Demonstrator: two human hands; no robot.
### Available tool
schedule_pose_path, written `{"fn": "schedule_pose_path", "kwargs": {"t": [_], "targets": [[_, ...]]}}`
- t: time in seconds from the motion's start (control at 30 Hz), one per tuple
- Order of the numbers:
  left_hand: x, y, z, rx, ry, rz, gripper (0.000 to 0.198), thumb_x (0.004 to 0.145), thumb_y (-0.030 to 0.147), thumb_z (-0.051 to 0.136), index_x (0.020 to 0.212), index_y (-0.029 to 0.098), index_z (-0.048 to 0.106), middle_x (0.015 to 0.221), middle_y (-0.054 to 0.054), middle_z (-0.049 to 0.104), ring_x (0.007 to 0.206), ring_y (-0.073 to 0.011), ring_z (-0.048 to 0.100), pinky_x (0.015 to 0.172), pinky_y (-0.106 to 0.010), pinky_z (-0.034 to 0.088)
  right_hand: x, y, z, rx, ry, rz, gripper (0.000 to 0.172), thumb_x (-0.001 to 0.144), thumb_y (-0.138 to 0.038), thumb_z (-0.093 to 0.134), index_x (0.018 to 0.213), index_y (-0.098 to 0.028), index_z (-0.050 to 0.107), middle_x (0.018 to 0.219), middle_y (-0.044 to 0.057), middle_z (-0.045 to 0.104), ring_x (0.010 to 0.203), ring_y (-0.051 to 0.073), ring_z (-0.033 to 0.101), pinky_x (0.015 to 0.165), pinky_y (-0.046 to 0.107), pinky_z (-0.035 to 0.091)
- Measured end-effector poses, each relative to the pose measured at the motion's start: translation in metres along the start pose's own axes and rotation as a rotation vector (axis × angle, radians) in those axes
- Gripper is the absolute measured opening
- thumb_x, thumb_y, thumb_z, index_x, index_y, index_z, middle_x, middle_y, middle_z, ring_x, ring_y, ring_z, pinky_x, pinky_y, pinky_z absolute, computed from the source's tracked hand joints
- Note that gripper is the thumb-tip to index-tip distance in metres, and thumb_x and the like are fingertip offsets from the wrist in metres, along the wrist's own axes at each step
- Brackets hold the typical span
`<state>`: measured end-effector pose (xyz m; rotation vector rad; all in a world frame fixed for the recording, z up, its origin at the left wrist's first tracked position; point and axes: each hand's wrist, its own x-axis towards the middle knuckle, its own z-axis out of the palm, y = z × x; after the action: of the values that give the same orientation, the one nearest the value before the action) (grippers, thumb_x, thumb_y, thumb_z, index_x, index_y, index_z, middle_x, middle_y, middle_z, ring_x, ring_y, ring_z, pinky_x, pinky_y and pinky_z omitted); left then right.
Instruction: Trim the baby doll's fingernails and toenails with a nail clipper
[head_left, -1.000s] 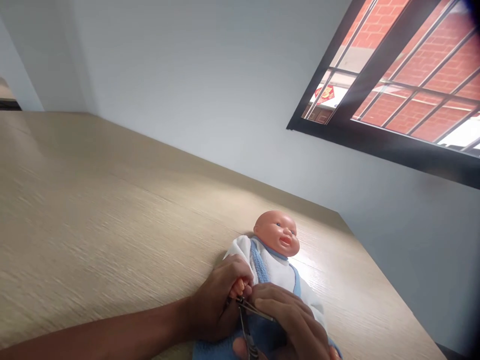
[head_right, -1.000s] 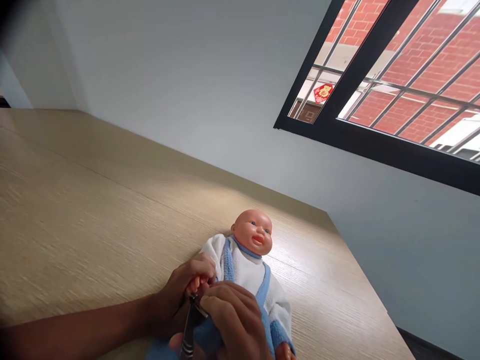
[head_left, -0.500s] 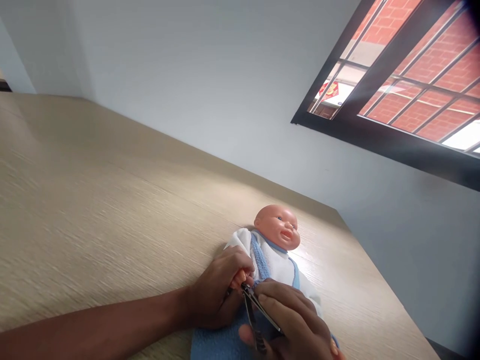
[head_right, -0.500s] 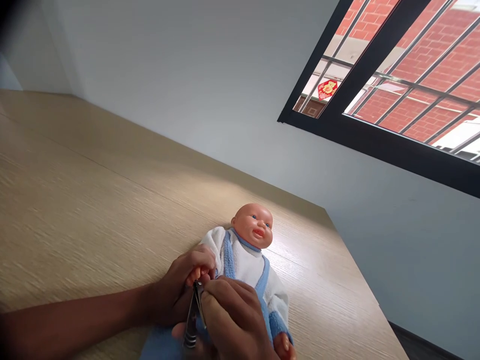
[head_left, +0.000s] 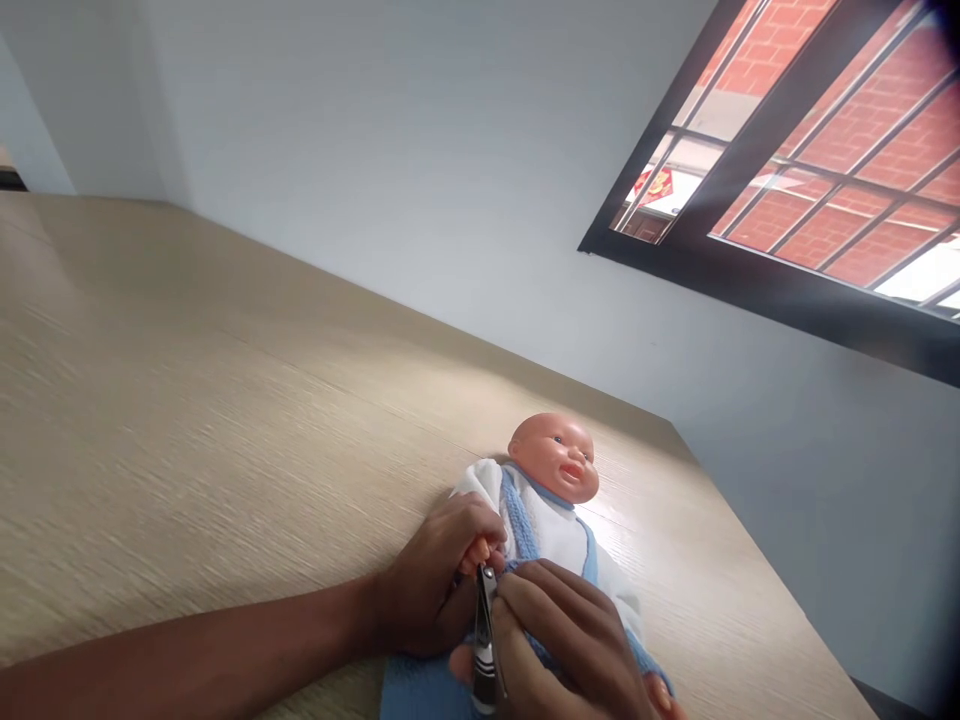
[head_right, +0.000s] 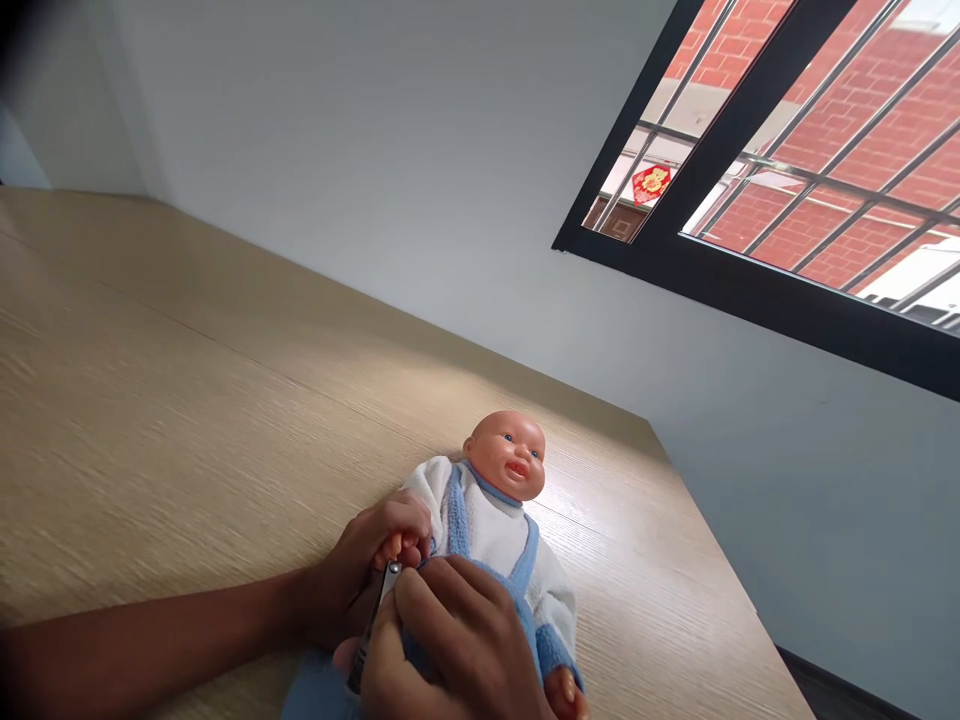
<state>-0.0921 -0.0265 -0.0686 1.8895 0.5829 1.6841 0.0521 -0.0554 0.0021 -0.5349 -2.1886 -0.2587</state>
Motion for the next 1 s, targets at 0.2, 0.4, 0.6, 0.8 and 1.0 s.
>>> {"fn": "schedule_pose_path", "kwargs": {"t": [0.2,0.4,0.6,0.8,1.0], "targets": [[-0.003,-0.001,-0.001,0.018,0.014,-0.012,0.009,0.096,0.019,0.051,0.103,0.023,0.050,0.086,0.000,0.057,0.079,-0.0148,0.051,0.077,-0.029,0.042,0.009,0.004,-0.007,0.019,-0.027,-0.062,0.038,0.111,-0.018,0.040,0.076,-0.021,0.053,0.065,0.000,0.058,0.055,0.014,0.056,0.055,0.028,0.053],[0.016,0.012,-0.005,0.045,-0.033,-0.033,0.009,0.108,0.029,0.044,0.105,0.021,0.049,0.076,0.004,0.049,0.063,-0.0106,0.043,0.062,-0.023,0.038,0.004,0.007,-0.005,0.402,0.190,0.456,0.027,0.106,-0.049,0.060,0.101,-0.023,0.057,0.074,-0.001,0.062,0.058,0.014,0.064,0.052,0.023,0.055],[0.044,0.031,0.007,0.016,0.115,-0.336,0.021,0.111,0.040,0.042,0.106,0.021,0.049,0.083,0.002,0.055,0.066,-0.0114,0.049,0.062,-0.023,0.045,0.008,0.017,-0.003,0.611,0.351,0.649,0.023,0.113,-0.035,0.042,0.096,-0.022,0.052,0.060,-0.005,0.055,0.051,0.012,0.059,0.053,0.022,0.055],[0.018,0.016,0.007,0.162,0.179,-0.217,0.031,0.110,0.035,0.046,0.139,0.024,0.052,0.128,-0.008,0.067,0.113,-0.0203,0.065,0.101,-0.036,0.052,0.000,0.010,0.000,0.420,0.363,0.579,0.015,0.102,-0.029,0.065,0.114,-0.023,0.060,0.083,0.001,0.071,0.070,0.015,0.073,0.065,0.023,0.064],[0.012,0.010,0.009,0.093,0.228,-0.229,0.031,0.111,0.037,0.048,0.137,0.026,0.061,0.116,-0.003,0.074,0.100,-0.0162,0.070,0.091,-0.027,0.056,-0.005,0.007,0.007,0.234,0.309,0.482,0.021,0.097,-0.033,0.067,0.118,-0.028,0.064,0.098,0.002,0.076,0.077,0.016,0.077,0.073,0.028,0.068]]}}
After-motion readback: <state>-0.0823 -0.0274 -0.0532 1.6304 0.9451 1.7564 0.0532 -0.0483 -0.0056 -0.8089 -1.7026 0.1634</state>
